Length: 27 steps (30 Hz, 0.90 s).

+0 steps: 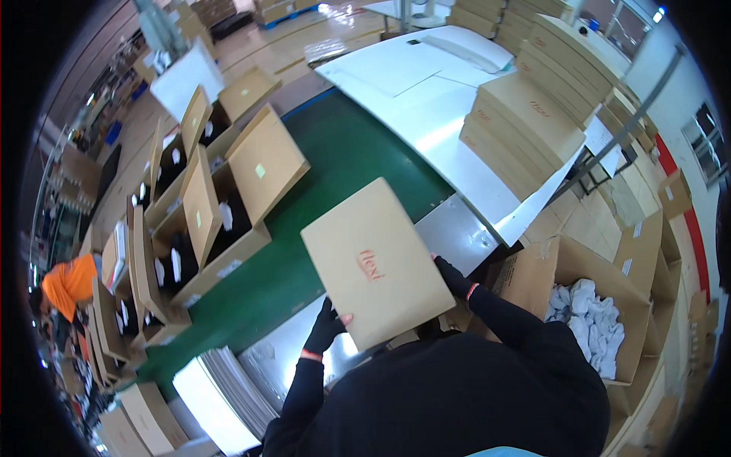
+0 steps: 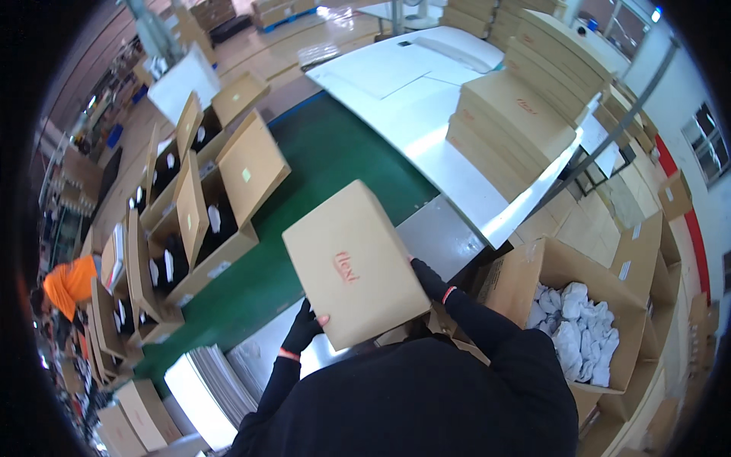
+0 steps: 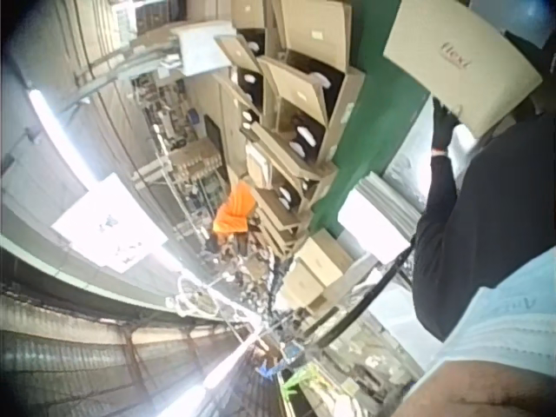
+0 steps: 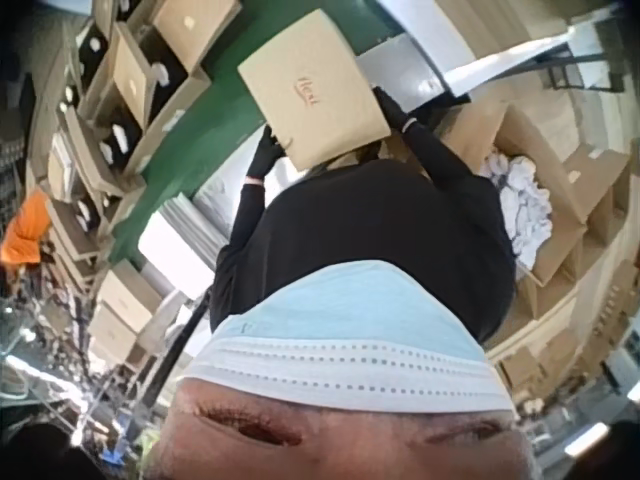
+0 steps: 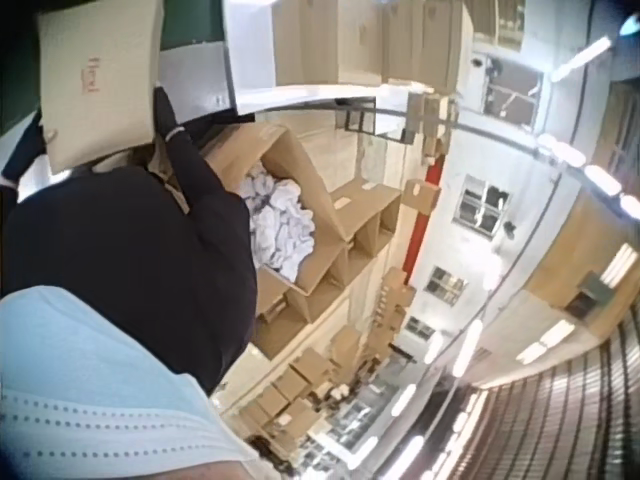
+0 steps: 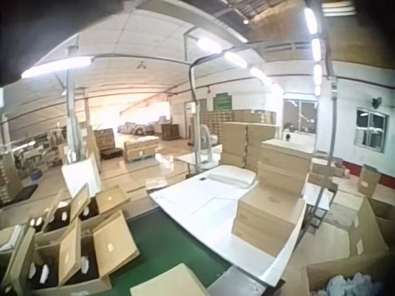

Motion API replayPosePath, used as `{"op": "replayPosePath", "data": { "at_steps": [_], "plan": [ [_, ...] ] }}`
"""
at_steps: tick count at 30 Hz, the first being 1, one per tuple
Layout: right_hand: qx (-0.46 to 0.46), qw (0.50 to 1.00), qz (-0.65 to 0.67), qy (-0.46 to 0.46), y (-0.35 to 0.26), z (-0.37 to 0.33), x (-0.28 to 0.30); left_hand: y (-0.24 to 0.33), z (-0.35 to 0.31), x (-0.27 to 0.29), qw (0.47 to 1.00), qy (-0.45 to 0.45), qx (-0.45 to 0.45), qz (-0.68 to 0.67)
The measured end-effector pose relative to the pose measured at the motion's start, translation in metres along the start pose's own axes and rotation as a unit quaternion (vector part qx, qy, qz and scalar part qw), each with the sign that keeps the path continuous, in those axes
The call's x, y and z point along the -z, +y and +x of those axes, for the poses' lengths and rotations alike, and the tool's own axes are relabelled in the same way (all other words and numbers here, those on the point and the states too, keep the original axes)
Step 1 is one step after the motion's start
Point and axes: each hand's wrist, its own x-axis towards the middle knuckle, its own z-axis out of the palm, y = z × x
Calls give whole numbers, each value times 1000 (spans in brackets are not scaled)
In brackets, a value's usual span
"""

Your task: The person places white tissue paper into a cardboard box, inserts a pair of black shoes, and adds crumpled paper for padding. They then cover the shoes with more tissue paper, close the box, and move it aside to repeat the process with a new box.

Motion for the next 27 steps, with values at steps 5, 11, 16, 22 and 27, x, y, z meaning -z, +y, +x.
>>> {"op": "replayPosePath", "data": {
  "at_steps": [5, 11, 16, 22, 27],
  "plan": [
    [31, 991, -89, 97, -95, -43, 47, 17, 24, -46, 997, -44, -40, -46],
    [280, 905, -283, 149, -246, -103, 312, 172, 121, -210, 941, -178, -286, 6],
    [503, 750, -49, 427, -399, -174, 300, 247, 174, -302, 923, -302, -225, -72],
    [295, 852, -154, 404, -254, -155, 252, 130, 168, -251, 924, -309, -160, 161],
    [77, 984, -73, 146, -119, -123, 133, -1, 139, -41, 976, -121, 49, 174]
  ]
}}
